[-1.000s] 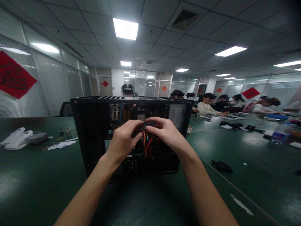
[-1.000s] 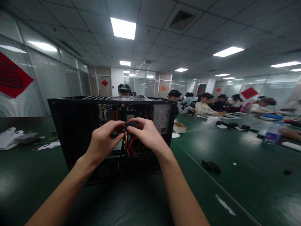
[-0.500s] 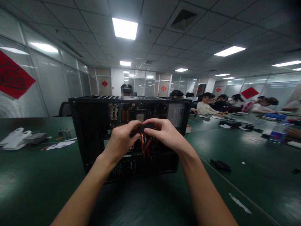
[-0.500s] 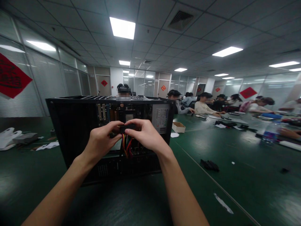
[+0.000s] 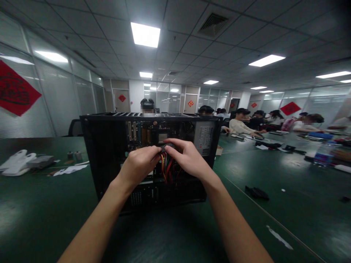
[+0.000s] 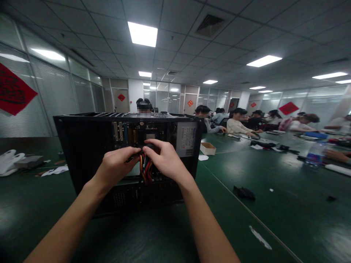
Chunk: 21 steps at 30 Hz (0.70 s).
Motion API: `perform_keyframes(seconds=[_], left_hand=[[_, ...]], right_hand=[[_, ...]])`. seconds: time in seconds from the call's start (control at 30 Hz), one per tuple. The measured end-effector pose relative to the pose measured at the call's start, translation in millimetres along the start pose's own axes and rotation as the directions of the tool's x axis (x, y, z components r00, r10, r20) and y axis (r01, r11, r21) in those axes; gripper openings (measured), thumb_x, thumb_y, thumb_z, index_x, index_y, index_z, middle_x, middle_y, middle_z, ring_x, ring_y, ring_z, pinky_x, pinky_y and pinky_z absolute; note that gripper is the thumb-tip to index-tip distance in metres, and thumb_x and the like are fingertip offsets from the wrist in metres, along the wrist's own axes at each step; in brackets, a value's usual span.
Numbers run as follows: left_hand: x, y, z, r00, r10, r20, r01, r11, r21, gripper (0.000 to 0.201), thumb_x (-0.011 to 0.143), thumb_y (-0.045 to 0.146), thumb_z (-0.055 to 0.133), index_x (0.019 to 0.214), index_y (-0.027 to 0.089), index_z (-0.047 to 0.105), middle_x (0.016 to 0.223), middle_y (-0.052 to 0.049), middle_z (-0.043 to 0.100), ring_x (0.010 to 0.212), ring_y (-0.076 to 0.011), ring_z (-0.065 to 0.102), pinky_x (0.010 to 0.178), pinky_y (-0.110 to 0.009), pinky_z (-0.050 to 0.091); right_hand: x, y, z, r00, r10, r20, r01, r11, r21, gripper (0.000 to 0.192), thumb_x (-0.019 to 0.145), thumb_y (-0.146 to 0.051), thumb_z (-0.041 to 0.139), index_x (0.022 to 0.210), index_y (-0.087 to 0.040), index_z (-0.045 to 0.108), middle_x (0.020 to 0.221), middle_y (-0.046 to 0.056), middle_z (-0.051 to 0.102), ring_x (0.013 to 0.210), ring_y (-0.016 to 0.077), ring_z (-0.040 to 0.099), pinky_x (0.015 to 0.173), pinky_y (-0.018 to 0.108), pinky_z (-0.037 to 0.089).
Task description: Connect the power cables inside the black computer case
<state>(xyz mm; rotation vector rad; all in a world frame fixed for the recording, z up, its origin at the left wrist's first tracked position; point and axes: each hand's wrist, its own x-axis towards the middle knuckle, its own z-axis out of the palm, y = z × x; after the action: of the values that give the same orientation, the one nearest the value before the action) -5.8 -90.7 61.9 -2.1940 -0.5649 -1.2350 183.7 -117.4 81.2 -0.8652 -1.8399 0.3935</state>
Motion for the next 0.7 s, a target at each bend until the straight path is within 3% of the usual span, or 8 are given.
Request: perform_keyframes(seconds=[0.1, 0.2, 0.3, 0.5, 0.7], left_hand=[[-4, -8, 3.4, 0.999, -0.012, 0.043, 0.011, 1.0, 0.019, 0.011, 0.09, 0.02, 0.055, 0.095, 0.016, 0.064, 0.088, -0.006, 0.074, 0.078, -0.0167, 0.071, 0.074, -0.026, 0.056], [-8, -15, 8.3, 0.989, -0.085, 0.118, 0.082, 0.996, 0.033, 0.014, 0.09, 0.02, 0.055, 0.097, 0.016, 0.066, 0.089, -0.008, 0.074, 0.078, -0.0192, 0.071, 0.073, -0.029, 0.057], [-14, -22, 16.6, 0.966, -0.161, 0.202, 0.16, 0.987, 0.019, 0.017, 0.089, 0.018, 0.055, 0.099, 0.016, 0.067, 0.091, -0.009, 0.074, 0.08, -0.0219, 0.072, 0.073, -0.032, 0.057], [-31, -31, 45.0, 0.918, -0.196, 0.345, 0.252, 0.96, -0.124, 0.028, 0.086, 0.013, 0.055, 0.109, 0.023, 0.069, 0.107, -0.008, 0.073, 0.106, -0.026, 0.066, 0.089, -0.037, 0.055], [-45, -41, 62.1, 0.832, -0.283, 0.477, 0.352, 0.934, -0.061, 0.028, 0.09, 0.016, 0.05, 0.107, 0.022, 0.071, 0.103, -0.009, 0.074, 0.096, -0.0252, 0.07, 0.08, -0.033, 0.054]], right_hand=[[-1, 11, 4, 0.981, -0.193, -0.031, 0.183, 0.962, -0.203, 0.038, 0.093, -0.015, 0.042, 0.127, -0.018, 0.058, 0.129, 0.01, 0.058, 0.122, 0.0204, 0.052, 0.108, 0.04, 0.038], [-2, 20, 10, 0.954, -0.279, 0.109, 0.299, 0.871, -0.389, 0.053, 0.086, -0.004, 0.039, 0.135, -0.02, 0.05, 0.137, 0.01, 0.049, 0.128, 0.0213, 0.044, 0.11, 0.04, 0.037], [-2, 28, 21, 0.957, -0.214, 0.195, 0.287, 0.793, -0.538, 0.05, 0.087, -0.006, 0.041, 0.136, -0.018, 0.049, 0.135, 0.011, 0.05, 0.124, 0.0231, 0.046, 0.104, 0.038, 0.043], [0, 51, 36, 0.985, 0.0, 0.172, 0.133, 0.63, -0.765, 0.031, 0.094, -0.016, 0.041, 0.117, -0.022, 0.061, 0.118, 0.013, 0.055, 0.109, 0.0252, 0.05, 0.079, 0.034, 0.052], [1, 91, 25, 0.982, 0.071, 0.173, 0.07, 0.718, -0.693, 0.025, 0.092, -0.016, 0.048, 0.11, -0.018, 0.065, 0.112, 0.01, 0.057, 0.106, 0.0209, 0.055, 0.088, 0.03, 0.046]])
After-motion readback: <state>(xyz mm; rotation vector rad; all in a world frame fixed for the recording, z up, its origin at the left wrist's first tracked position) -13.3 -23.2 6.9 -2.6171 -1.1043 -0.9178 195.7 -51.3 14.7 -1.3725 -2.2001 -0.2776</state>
